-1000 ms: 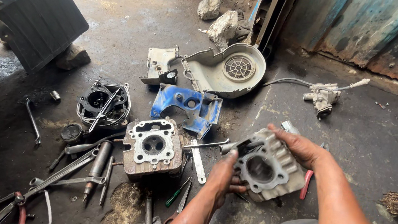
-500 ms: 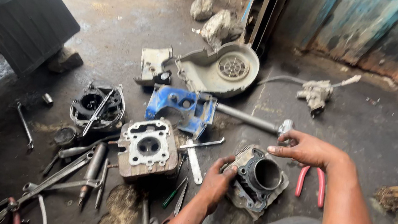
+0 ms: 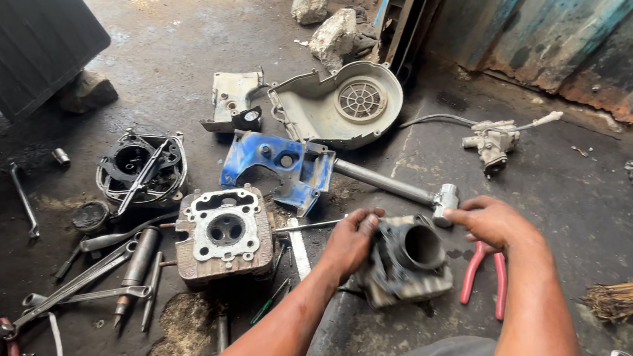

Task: The person disassembles a small engine cylinder head, removing valve springs and retainers using pliers and a hammer. They then use a hammer and punch to drive out the valve guides and clean the cylinder head surface with a wire brush.

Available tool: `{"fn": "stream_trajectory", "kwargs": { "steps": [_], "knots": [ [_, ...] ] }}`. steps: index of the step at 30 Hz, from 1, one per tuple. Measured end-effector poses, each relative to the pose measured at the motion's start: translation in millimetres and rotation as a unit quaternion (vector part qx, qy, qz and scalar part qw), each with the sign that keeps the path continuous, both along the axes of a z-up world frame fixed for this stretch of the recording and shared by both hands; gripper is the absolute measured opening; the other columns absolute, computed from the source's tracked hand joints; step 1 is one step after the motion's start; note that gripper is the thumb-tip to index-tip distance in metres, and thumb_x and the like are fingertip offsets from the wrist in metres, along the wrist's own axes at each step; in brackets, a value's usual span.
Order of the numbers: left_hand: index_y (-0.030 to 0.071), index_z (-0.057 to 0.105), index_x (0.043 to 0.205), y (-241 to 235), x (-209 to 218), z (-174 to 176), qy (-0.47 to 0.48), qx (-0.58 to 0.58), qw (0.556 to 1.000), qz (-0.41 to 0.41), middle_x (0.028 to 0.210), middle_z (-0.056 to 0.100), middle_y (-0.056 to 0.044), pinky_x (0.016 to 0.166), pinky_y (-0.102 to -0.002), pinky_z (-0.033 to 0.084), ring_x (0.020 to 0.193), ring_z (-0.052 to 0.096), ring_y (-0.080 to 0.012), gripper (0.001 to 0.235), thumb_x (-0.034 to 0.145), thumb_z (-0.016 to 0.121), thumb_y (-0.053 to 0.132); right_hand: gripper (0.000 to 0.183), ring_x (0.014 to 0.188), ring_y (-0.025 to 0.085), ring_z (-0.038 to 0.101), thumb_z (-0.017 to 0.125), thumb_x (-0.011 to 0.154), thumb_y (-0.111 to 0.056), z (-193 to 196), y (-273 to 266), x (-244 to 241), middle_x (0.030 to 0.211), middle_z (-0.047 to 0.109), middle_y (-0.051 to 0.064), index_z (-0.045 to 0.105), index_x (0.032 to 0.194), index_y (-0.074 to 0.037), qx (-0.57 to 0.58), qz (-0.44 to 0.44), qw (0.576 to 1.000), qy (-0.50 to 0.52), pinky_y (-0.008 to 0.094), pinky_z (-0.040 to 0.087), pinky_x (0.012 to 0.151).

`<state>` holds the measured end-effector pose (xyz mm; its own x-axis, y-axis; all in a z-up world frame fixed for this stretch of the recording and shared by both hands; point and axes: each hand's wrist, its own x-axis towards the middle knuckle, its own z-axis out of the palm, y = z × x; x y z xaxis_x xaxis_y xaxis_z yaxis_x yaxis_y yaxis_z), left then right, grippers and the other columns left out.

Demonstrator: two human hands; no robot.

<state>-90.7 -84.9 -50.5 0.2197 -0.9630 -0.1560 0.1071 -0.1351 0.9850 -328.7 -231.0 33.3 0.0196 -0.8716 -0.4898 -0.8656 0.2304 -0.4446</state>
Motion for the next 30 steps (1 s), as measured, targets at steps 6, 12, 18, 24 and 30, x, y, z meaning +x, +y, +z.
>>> {"fn": "stream_trajectory", "kwargs": {
  "steps": [6,12,18,24,30],
  "knots": [
    [0.021,0.060,0.142,11.0,6.1,-18.0,-0.147,-0.067,0.986,-0.034,0.168,0.031,-0.013,0.120,-0.041,0.031,0.152,0.032,-0.0322,0.055,0.089,0.070,0.034,0.078,0.128,0.036,0.057,0.090,0.073,-0.053,-92.7,-32.6,-63.9,0.143,0.058,0.018,0.071,0.131,-0.006,0.093,-0.014,0.984,0.149,0.050,0.049,0.103],
    [0.027,0.031,0.158,26.8,21.8,29.8,-0.349,-0.069,0.922,-0.154,0.170,0.012,-0.019,0.122,-0.053,0.016,0.154,0.014,-0.0396,0.124,0.055,0.094,0.051,0.138,0.137,0.041,0.048,0.109,0.058,-0.046,-107.3,-18.4,-64.6,0.152,0.036,0.030,0.026,0.151,0.015,0.042,-0.017,0.972,0.232,0.048,0.044,0.109],
    [0.021,0.011,0.165,9.9,17.5,77.1,-0.527,-0.015,0.797,-0.294,0.167,0.020,-0.019,0.120,-0.060,0.018,0.153,0.017,-0.0405,0.146,0.049,0.092,0.060,0.087,0.099,0.038,0.051,0.087,0.068,-0.031,-109.2,-21.0,-63.8,0.112,0.045,0.026,0.036,0.125,0.010,0.057,-0.103,0.976,0.183,0.049,0.046,0.090],
    [0.012,0.016,0.161,36.5,-26.2,84.0,-0.520,0.087,0.841,-0.124,0.163,0.026,-0.021,0.119,-0.061,0.022,0.149,0.025,-0.0416,0.139,0.056,0.088,0.068,0.033,0.058,0.033,0.049,0.066,0.076,-0.019,-107.7,-46.4,-89.0,0.067,0.050,0.019,0.057,0.092,0.008,0.009,-0.110,0.993,-0.036,0.048,0.044,0.070],
    [0.010,0.007,0.166,45.9,-68.9,93.4,-0.332,0.223,0.914,-0.065,0.165,0.017,-0.028,0.114,-0.055,0.039,0.143,0.034,-0.0451,0.147,0.059,0.082,0.076,0.018,0.053,0.020,0.052,0.067,0.076,-0.014,-44.8,-18.0,-67.6,0.061,0.059,0.009,0.064,0.076,0.003,-0.039,-0.070,0.996,-0.038,0.044,0.043,0.058]
  ]
}}
